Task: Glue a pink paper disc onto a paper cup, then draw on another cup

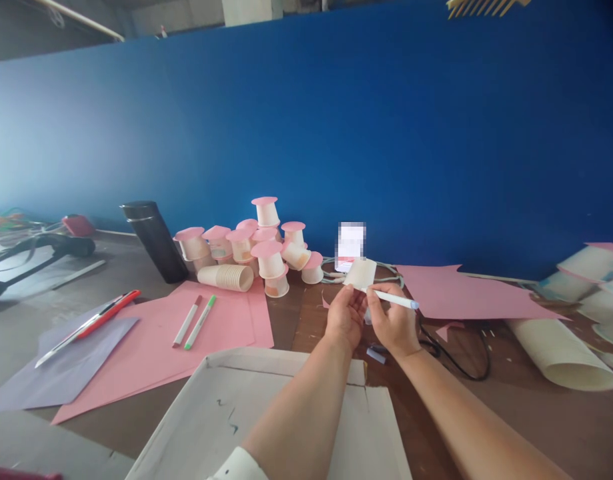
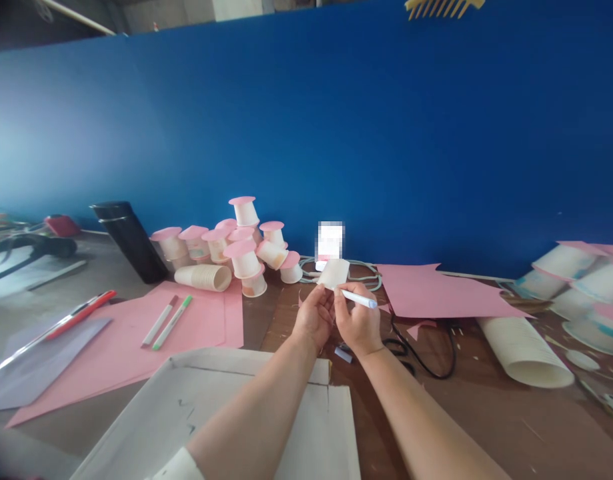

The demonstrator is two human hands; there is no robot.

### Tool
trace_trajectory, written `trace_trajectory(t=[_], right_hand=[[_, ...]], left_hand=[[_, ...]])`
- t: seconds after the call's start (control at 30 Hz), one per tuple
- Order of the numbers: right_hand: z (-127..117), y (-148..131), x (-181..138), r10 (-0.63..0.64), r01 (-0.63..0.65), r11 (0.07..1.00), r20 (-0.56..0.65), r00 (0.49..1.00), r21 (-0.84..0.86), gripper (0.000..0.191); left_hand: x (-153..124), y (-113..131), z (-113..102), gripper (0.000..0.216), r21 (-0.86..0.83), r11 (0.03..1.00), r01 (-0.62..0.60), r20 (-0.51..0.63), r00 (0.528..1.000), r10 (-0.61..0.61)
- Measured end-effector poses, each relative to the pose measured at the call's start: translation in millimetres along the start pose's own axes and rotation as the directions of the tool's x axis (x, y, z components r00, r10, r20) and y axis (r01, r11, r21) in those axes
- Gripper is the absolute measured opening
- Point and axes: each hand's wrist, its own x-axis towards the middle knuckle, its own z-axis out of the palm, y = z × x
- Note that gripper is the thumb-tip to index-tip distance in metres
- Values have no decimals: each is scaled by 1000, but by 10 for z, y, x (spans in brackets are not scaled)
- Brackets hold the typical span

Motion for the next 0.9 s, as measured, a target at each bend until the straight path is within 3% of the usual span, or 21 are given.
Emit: trace_trajectory(t=[0.2, 0.5, 0.9], right_hand=[[-5, 15, 14, 34, -32, 999, -82, 996, 19, 18], [10, 0, -4, -85, 84, 996, -5, 996, -33, 15], [9, 6, -2, -69, 67, 996, -32, 997, -61, 16]], left_hand=[[-23, 43, 28, 11, -52, 998, 38, -34, 999, -40], [10, 17, -1, 11, -69, 996, 50, -20, 998, -51], [-4, 46, 13, 10, -77, 994, 77, -52, 995, -81]])
